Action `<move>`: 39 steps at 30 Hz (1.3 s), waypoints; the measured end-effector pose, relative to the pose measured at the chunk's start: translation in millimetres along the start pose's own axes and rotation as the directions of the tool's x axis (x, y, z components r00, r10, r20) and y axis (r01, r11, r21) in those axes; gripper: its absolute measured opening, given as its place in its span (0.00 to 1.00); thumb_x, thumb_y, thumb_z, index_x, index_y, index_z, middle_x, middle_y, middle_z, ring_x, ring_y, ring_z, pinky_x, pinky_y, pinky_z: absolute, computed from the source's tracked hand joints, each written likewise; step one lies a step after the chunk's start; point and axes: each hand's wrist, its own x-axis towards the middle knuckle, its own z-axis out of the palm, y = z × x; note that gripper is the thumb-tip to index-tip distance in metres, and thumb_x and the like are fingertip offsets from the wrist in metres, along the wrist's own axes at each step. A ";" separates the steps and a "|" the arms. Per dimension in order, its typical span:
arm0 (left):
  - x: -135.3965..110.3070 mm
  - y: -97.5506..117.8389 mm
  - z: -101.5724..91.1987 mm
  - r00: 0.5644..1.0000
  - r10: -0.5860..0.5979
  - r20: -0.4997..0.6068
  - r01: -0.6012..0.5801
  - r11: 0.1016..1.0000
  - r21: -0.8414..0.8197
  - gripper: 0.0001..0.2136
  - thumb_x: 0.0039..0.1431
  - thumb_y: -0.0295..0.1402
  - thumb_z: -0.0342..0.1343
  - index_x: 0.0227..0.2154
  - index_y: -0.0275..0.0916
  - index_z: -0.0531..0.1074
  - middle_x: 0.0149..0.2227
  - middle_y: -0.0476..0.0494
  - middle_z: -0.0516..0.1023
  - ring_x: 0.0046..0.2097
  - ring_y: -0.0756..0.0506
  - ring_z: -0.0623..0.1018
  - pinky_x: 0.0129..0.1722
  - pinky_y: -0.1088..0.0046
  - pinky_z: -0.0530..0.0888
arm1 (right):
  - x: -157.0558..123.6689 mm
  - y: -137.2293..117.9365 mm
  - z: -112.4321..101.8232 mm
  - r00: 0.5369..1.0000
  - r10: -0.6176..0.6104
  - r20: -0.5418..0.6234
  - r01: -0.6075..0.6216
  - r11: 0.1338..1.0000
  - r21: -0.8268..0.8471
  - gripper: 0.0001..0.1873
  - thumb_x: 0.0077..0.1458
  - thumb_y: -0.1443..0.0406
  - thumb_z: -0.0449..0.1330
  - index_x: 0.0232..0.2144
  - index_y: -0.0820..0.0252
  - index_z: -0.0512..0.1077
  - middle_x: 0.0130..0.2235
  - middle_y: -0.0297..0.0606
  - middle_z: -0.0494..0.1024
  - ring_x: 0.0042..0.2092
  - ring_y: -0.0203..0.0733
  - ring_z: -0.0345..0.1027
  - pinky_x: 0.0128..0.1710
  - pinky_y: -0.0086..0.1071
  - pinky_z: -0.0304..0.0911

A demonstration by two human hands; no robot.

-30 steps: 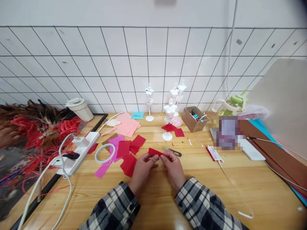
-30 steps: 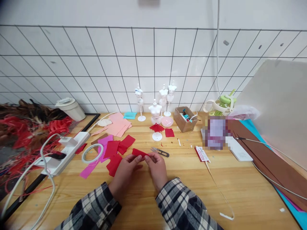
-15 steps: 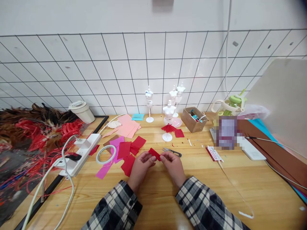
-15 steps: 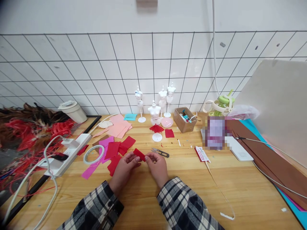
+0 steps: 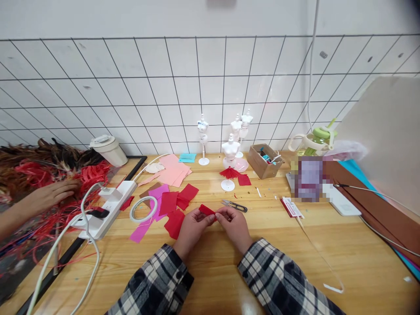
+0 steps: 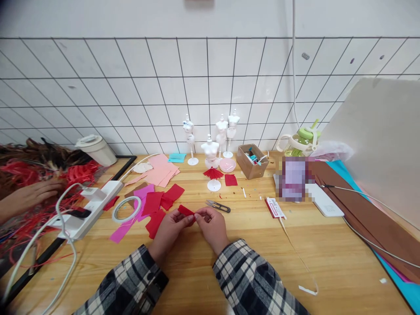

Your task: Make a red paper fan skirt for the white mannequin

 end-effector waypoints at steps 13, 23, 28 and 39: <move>12.1 3.0 -13.8 0.994 0.027 0.110 -0.047 0.982 0.182 0.11 0.42 0.37 0.68 0.26 0.36 0.74 0.26 0.47 0.78 0.30 0.48 0.75 0.33 0.73 0.71 | 7.8 5.5 -8.8 0.995 -0.019 0.099 0.023 0.999 -0.036 0.09 0.49 0.60 0.61 0.29 0.59 0.75 0.26 0.35 0.74 0.25 0.36 0.60 0.25 0.30 0.55; 17.1 -2.0 -19.2 0.995 0.086 0.054 -0.095 0.971 0.217 0.13 0.41 0.36 0.68 0.28 0.35 0.73 0.28 0.47 0.78 0.32 0.48 0.76 0.35 0.72 0.71 | 20.4 -9.1 -30.8 0.945 -0.327 0.018 0.302 0.847 -0.438 0.16 0.58 0.58 0.55 0.44 0.57 0.73 0.35 0.38 0.77 0.33 0.40 0.64 0.34 0.33 0.59; 20.4 -4.2 -25.0 0.999 -0.008 0.033 0.011 0.996 -0.092 0.15 0.39 0.34 0.70 0.28 0.35 0.71 0.33 0.43 0.80 0.38 0.46 0.78 0.42 0.68 0.74 | 36.6 -6.0 -48.1 0.919 -0.372 0.132 0.294 0.421 -0.858 0.12 0.57 0.58 0.57 0.36 0.60 0.73 0.38 0.47 0.74 0.44 0.51 0.62 0.44 0.41 0.55; 11.9 -3.8 -20.3 0.999 -0.040 -0.002 0.039 0.994 -0.099 0.22 0.39 0.32 0.70 0.37 0.36 0.69 0.30 0.47 0.79 0.31 0.50 0.78 0.37 0.72 0.74 | 26.6 -0.2 -37.2 0.973 -0.199 0.115 0.230 0.816 -0.531 0.07 0.61 0.62 0.49 0.38 0.57 0.65 0.26 0.33 0.72 0.27 0.39 0.63 0.29 0.31 0.53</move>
